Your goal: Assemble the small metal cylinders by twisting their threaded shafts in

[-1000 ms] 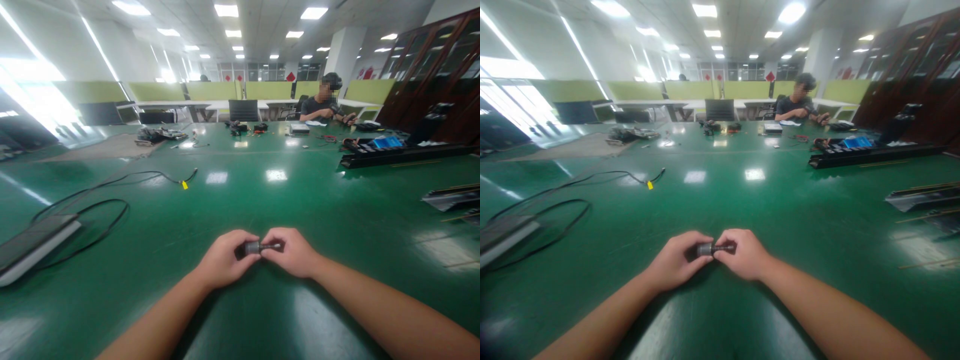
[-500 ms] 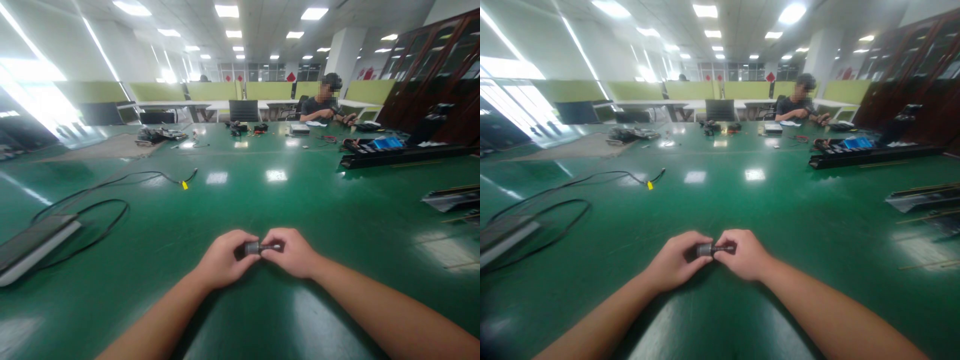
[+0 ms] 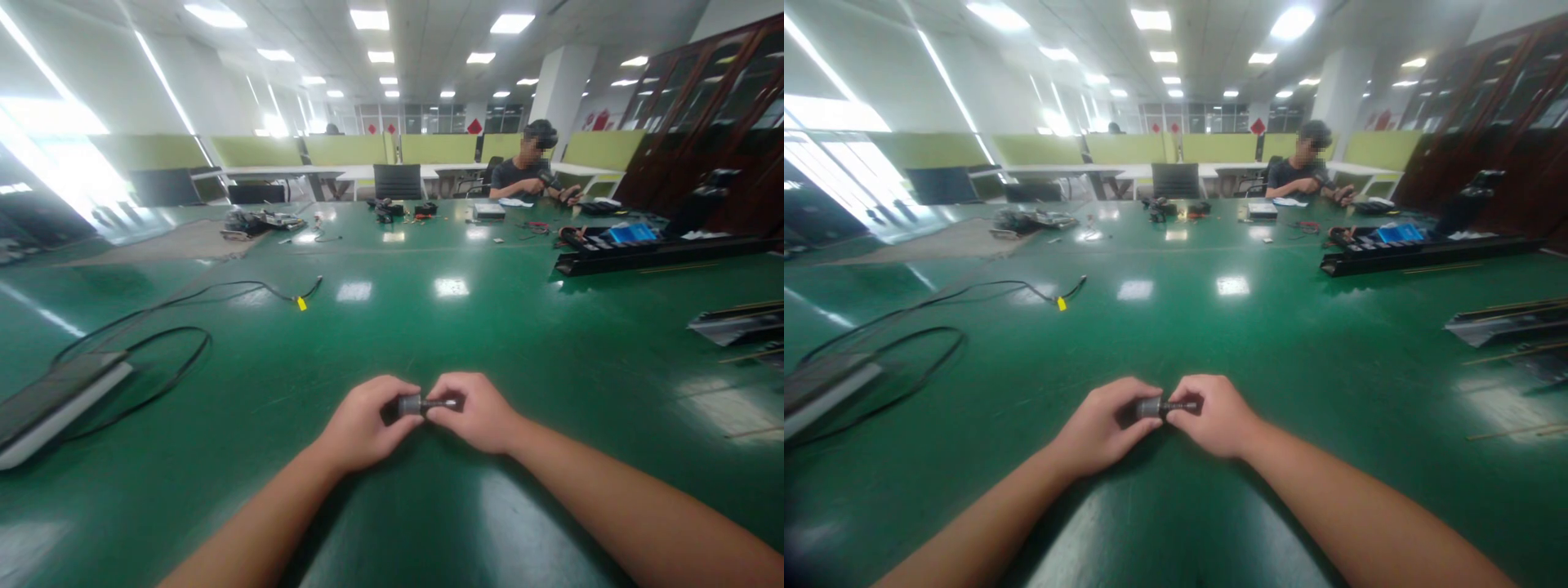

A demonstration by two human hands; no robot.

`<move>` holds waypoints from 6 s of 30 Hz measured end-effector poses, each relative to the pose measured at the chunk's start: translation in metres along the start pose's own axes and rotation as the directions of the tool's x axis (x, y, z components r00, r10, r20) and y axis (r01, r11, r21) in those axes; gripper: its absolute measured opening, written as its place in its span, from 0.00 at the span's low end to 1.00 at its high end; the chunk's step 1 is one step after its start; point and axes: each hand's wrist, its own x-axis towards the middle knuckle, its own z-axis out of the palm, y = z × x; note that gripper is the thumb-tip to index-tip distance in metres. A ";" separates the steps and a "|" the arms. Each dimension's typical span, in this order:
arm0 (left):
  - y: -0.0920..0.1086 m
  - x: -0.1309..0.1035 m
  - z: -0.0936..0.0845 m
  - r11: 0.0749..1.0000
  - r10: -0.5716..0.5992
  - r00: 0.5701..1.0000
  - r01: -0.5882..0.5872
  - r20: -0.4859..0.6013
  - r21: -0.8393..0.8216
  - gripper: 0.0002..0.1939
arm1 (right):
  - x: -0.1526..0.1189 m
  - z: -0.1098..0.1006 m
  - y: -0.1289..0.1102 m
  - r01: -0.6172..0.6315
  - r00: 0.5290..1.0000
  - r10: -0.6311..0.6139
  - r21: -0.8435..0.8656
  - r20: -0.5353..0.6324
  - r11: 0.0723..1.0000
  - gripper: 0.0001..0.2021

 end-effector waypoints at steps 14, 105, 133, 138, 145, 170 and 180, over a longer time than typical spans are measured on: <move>0.000 0.001 -0.001 1.000 -0.003 1.000 0.003 -0.014 -0.002 0.13 | 0.001 -0.002 0.001 0.001 1.000 -0.001 -0.002 -0.008 1.000 0.02; -0.010 -0.001 -0.010 0.998 -0.014 0.997 0.018 -0.075 0.053 0.14 | 0.000 -0.003 0.002 -0.125 0.986 0.127 0.025 -0.107 0.992 0.02; -0.012 0.000 -0.011 0.998 -0.025 0.997 0.029 -0.078 0.048 0.13 | 0.001 -0.004 0.002 -0.120 0.986 0.122 0.017 -0.113 0.993 0.01; -0.013 0.000 -0.011 0.998 -0.027 0.996 0.031 -0.082 0.048 0.14 | 0.000 -0.005 0.002 -0.125 0.984 0.126 0.015 -0.124 0.992 0.02; -0.011 0.001 -0.012 0.999 -0.025 0.997 0.028 -0.075 0.047 0.13 | 0.000 -0.005 0.003 -0.131 0.984 0.132 0.016 -0.122 0.991 0.02; -0.028 0.004 -0.031 0.848 -0.521 0.744 0.394 -0.419 -0.354 0.28 | 0.003 0.002 0.008 -0.141 0.978 0.165 0.172 -0.131 0.975 0.04; -0.009 -0.054 -0.096 0.657 -0.743 0.545 0.485 -0.388 -0.577 0.33 | 0.000 0.003 0.000 -0.107 0.988 0.123 0.159 -0.095 0.982 0.04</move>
